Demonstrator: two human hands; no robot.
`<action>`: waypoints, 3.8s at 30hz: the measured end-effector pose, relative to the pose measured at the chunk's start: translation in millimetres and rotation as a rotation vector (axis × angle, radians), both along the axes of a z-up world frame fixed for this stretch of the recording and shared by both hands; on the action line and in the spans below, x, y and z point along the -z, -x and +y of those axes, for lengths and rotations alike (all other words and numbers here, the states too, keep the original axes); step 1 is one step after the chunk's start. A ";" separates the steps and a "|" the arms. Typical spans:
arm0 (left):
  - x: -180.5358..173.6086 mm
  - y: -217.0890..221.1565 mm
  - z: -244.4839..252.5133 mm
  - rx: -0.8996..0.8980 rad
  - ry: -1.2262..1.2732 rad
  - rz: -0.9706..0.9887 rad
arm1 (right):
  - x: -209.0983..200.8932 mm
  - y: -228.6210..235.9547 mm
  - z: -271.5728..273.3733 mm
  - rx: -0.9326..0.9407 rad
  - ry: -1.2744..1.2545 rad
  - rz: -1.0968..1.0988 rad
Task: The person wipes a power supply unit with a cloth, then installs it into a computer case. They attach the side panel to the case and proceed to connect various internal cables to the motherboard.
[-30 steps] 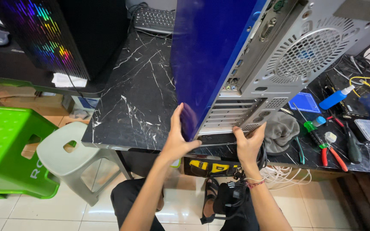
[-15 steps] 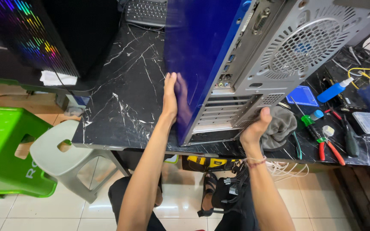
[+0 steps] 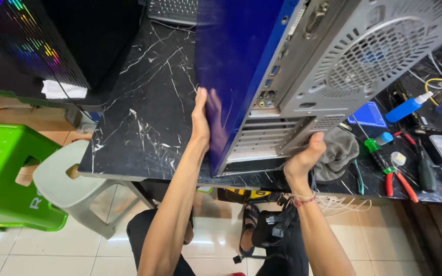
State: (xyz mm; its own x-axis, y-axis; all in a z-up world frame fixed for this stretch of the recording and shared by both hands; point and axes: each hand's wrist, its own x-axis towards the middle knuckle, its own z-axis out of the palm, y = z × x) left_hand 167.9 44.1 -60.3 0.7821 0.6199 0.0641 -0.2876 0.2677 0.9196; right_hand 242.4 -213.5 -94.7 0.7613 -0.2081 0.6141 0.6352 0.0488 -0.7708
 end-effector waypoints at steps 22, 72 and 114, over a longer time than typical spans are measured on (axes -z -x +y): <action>-17.2 10.2 -15.0 0.067 0.281 -0.137 | 5.0 -10.2 -4.3 0.069 0.134 -0.079; -28.8 127.2 -26.1 0.230 -0.569 0.278 | -42.4 38.5 36.9 -0.092 -0.067 0.031; -30.2 122.1 -23.8 0.236 -0.727 0.321 | -32.8 26.3 17.1 -0.217 -0.049 0.076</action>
